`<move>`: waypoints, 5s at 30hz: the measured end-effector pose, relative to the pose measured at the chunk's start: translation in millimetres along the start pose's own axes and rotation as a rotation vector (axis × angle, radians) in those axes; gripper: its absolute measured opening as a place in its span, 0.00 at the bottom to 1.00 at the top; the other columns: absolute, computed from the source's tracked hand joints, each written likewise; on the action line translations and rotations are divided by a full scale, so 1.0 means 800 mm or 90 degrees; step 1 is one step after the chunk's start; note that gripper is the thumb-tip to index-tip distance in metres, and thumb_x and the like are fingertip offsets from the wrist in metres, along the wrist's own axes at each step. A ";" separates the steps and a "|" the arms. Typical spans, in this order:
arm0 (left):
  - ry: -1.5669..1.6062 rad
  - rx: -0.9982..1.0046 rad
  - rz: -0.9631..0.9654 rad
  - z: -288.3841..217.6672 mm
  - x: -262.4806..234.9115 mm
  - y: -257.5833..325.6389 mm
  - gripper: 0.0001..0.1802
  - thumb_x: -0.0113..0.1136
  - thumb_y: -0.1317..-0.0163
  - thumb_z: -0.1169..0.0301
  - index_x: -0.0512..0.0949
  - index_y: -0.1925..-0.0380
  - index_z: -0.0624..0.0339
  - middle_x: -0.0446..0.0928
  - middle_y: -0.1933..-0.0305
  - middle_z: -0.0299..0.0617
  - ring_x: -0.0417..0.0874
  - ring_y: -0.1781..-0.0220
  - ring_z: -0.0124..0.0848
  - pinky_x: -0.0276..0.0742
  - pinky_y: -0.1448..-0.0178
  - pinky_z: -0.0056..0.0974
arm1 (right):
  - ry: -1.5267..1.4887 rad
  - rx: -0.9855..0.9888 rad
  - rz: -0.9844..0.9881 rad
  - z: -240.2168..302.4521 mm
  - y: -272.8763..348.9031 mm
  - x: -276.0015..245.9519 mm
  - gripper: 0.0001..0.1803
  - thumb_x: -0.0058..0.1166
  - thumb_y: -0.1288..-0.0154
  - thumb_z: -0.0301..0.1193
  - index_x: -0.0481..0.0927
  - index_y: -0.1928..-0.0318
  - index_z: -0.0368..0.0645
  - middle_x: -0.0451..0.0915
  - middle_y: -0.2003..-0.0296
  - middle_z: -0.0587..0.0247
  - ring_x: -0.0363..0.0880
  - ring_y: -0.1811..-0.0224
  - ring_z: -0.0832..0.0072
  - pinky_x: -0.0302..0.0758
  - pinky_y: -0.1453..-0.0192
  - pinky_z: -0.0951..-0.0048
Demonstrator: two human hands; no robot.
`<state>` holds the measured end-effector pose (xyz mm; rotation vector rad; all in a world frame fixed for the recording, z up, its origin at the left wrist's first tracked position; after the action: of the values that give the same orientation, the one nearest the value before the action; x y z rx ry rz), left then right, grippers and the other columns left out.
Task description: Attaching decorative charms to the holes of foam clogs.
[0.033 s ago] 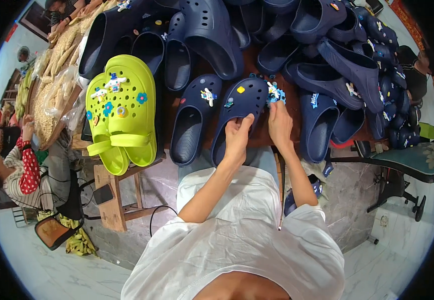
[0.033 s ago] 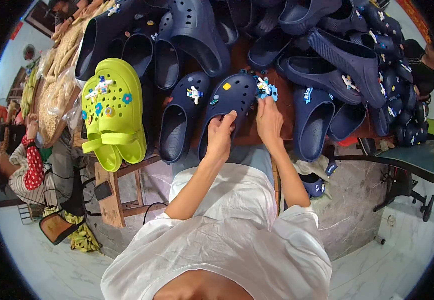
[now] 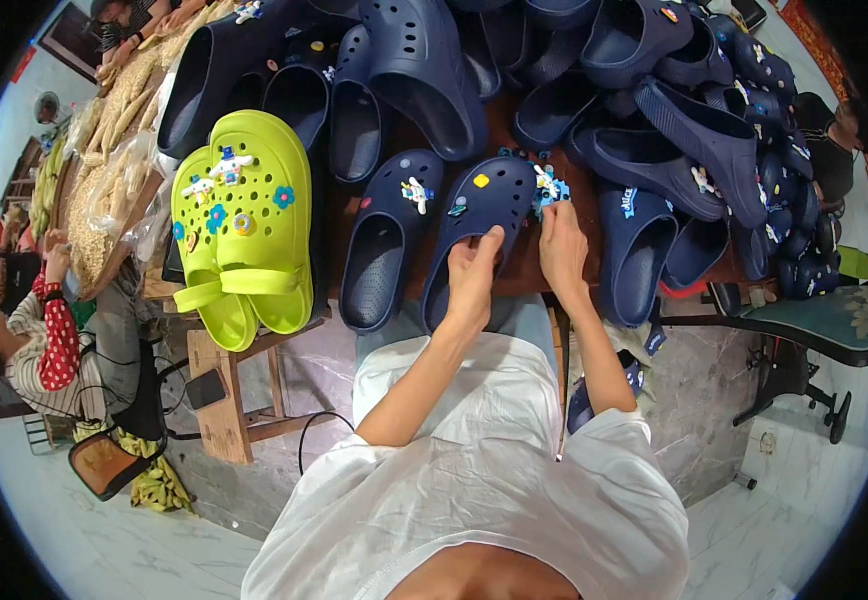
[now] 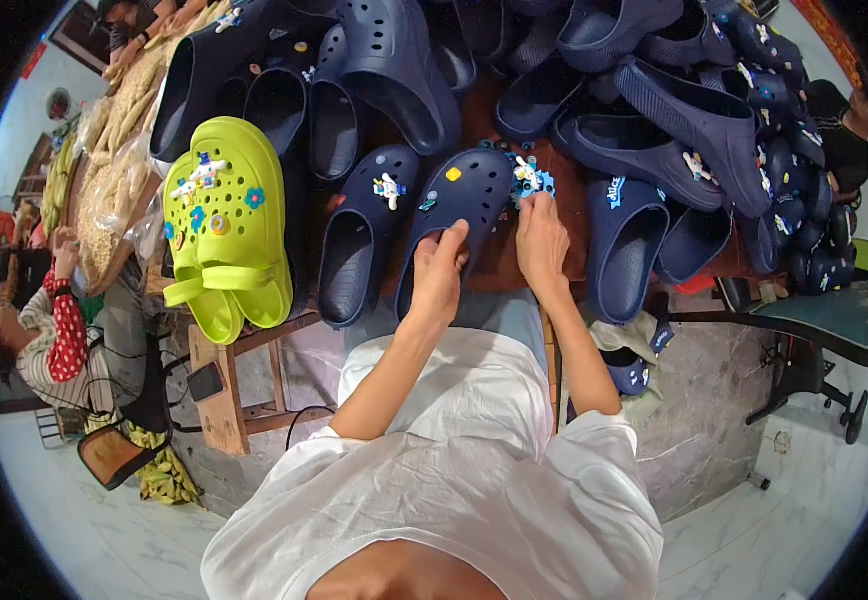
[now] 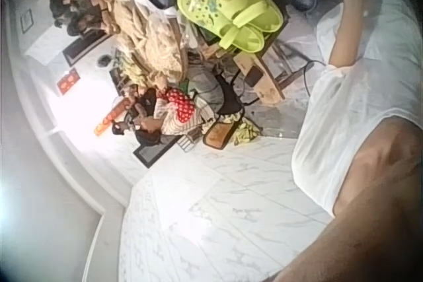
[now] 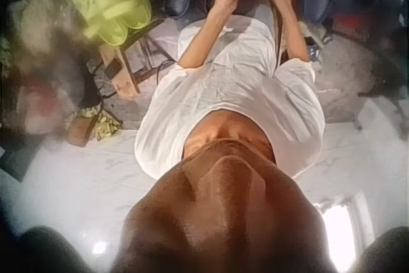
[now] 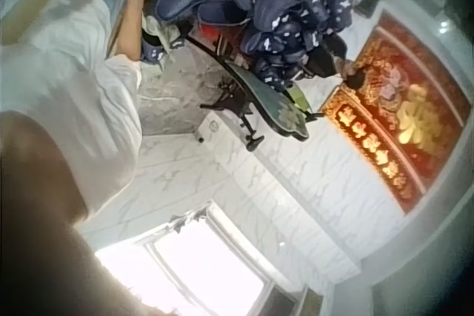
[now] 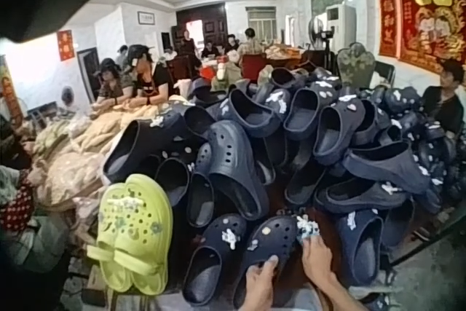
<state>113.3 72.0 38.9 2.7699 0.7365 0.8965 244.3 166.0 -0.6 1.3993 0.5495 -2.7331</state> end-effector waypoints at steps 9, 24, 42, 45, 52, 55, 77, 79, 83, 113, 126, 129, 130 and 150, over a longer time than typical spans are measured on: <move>0.592 -0.207 -0.075 -0.009 -0.016 -0.008 0.15 0.63 0.39 0.70 0.71 0.54 0.60 0.72 0.50 0.42 0.72 0.42 0.38 0.66 0.31 0.44 | -0.146 -0.068 -0.084 0.033 -0.010 -0.026 0.08 0.51 0.31 0.31 0.75 0.57 0.39 0.75 0.62 0.52 0.78 0.63 0.54 0.75 0.61 0.58; 0.473 -0.143 -0.017 0.008 0.002 0.053 0.20 0.52 0.32 0.79 0.67 0.40 0.60 0.70 0.37 0.40 0.69 0.34 0.31 0.60 0.25 0.44 | -0.211 -0.280 0.208 0.141 -0.027 -0.077 0.23 0.72 0.52 0.40 0.75 0.63 0.39 0.73 0.68 0.63 0.75 0.66 0.70 0.74 0.59 0.70; 0.220 0.023 -0.093 0.038 -0.008 0.042 0.23 0.51 0.27 0.55 0.68 0.37 0.52 0.69 0.36 0.34 0.67 0.35 0.28 0.61 0.33 0.40 | -0.184 -0.303 0.059 0.099 0.013 -0.002 0.10 0.48 0.37 0.24 0.66 0.57 0.35 0.75 0.66 0.45 0.78 0.66 0.46 0.75 0.62 0.52; 0.190 0.032 -0.113 0.050 -0.005 0.041 0.27 0.50 0.27 0.53 0.66 0.35 0.55 0.67 0.34 0.35 0.67 0.34 0.29 0.63 0.33 0.40 | -0.215 -0.300 0.021 0.094 0.018 0.003 0.09 0.47 0.37 0.23 0.66 0.57 0.35 0.75 0.66 0.43 0.78 0.66 0.44 0.75 0.62 0.51; 0.154 0.045 -0.131 0.091 -0.015 0.028 0.30 0.50 0.27 0.54 0.65 0.36 0.67 0.66 0.33 0.43 0.69 0.34 0.32 0.64 0.31 0.37 | -0.248 -0.253 0.000 0.083 0.026 0.008 0.10 0.45 0.35 0.24 0.66 0.55 0.35 0.76 0.66 0.42 0.77 0.67 0.44 0.75 0.62 0.51; 0.147 0.049 -0.131 0.103 -0.019 0.025 0.30 0.52 0.27 0.58 0.63 0.35 0.67 0.64 0.31 0.44 0.68 0.33 0.32 0.63 0.30 0.36 | -0.259 -0.243 0.004 0.079 0.027 0.008 0.10 0.45 0.34 0.25 0.67 0.54 0.35 0.76 0.67 0.43 0.77 0.68 0.44 0.74 0.63 0.51; -0.023 0.209 -0.198 0.075 0.000 0.032 0.30 0.55 0.29 0.56 0.66 0.38 0.70 0.68 0.36 0.43 0.69 0.37 0.32 0.61 0.31 0.36 | -0.300 0.007 -0.089 0.032 0.006 0.031 0.10 0.37 0.34 0.18 0.73 0.60 0.37 0.76 0.66 0.49 0.76 0.63 0.55 0.72 0.58 0.56; -0.036 0.189 -0.193 0.071 -0.001 0.033 0.31 0.55 0.29 0.57 0.65 0.37 0.70 0.67 0.35 0.43 0.68 0.36 0.34 0.60 0.30 0.36 | -0.297 -0.001 -0.094 0.036 0.002 0.023 0.10 0.37 0.32 0.19 0.74 0.59 0.37 0.76 0.62 0.49 0.75 0.59 0.54 0.71 0.53 0.54; -0.052 0.205 -0.132 0.076 -0.007 0.031 0.30 0.54 0.29 0.59 0.63 0.36 0.68 0.65 0.33 0.43 0.67 0.34 0.34 0.59 0.29 0.37 | -0.290 -0.051 -0.072 0.055 0.007 -0.002 0.08 0.50 0.30 0.31 0.72 0.59 0.38 0.76 0.68 0.54 0.76 0.67 0.60 0.73 0.61 0.61; 0.194 0.102 0.022 0.084 -0.011 0.007 0.28 0.52 0.28 0.59 0.64 0.35 0.64 0.64 0.32 0.40 0.63 0.31 0.30 0.54 0.27 0.36 | -0.293 -0.189 -0.045 0.062 0.001 0.020 0.11 0.39 0.26 0.31 0.68 0.67 0.39 0.70 0.76 0.44 0.73 0.73 0.44 0.67 0.71 0.54; 0.193 0.108 -0.051 0.072 0.004 0.015 0.27 0.54 0.29 0.58 0.66 0.37 0.61 0.66 0.34 0.37 0.66 0.34 0.28 0.60 0.32 0.36 | -0.437 -0.018 0.055 0.043 -0.014 0.035 0.16 0.34 0.23 0.34 0.70 0.66 0.38 0.72 0.77 0.45 0.73 0.76 0.46 0.68 0.73 0.55; 0.282 0.130 -0.019 0.056 0.007 0.017 0.27 0.55 0.29 0.62 0.64 0.36 0.62 0.66 0.35 0.37 0.68 0.36 0.28 0.62 0.33 0.32 | -0.484 0.083 0.118 0.038 -0.020 0.035 0.17 0.33 0.22 0.34 0.71 0.65 0.38 0.76 0.77 0.43 0.76 0.75 0.42 0.70 0.74 0.52; 0.280 0.130 -0.051 0.053 0.010 0.020 0.26 0.55 0.29 0.62 0.64 0.36 0.61 0.67 0.35 0.37 0.68 0.36 0.28 0.63 0.33 0.33 | -0.361 -0.004 0.043 0.039 -0.022 0.032 0.15 0.35 0.23 0.35 0.71 0.64 0.39 0.77 0.77 0.44 0.77 0.74 0.43 0.70 0.73 0.51; 0.093 0.145 0.105 0.073 -0.018 -0.026 0.20 0.59 0.36 0.75 0.73 0.44 0.69 0.74 0.44 0.42 0.75 0.44 0.30 0.70 0.39 0.34 | -0.314 -0.066 -0.032 0.069 -0.028 0.021 0.19 0.51 0.29 0.42 0.66 0.57 0.37 0.76 0.63 0.46 0.79 0.65 0.56 0.74 0.59 0.59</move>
<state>128.6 83.8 -22.0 3.0267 0.6786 1.1223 186.9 172.0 22.5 0.6553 0.6805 -2.8801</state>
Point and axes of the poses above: each hand's wrist, its own y-axis away from the middle knuckle, its own x-axis out of the palm, z = x × y, the point moved 1 cm from there along -y, towards the middle knuckle
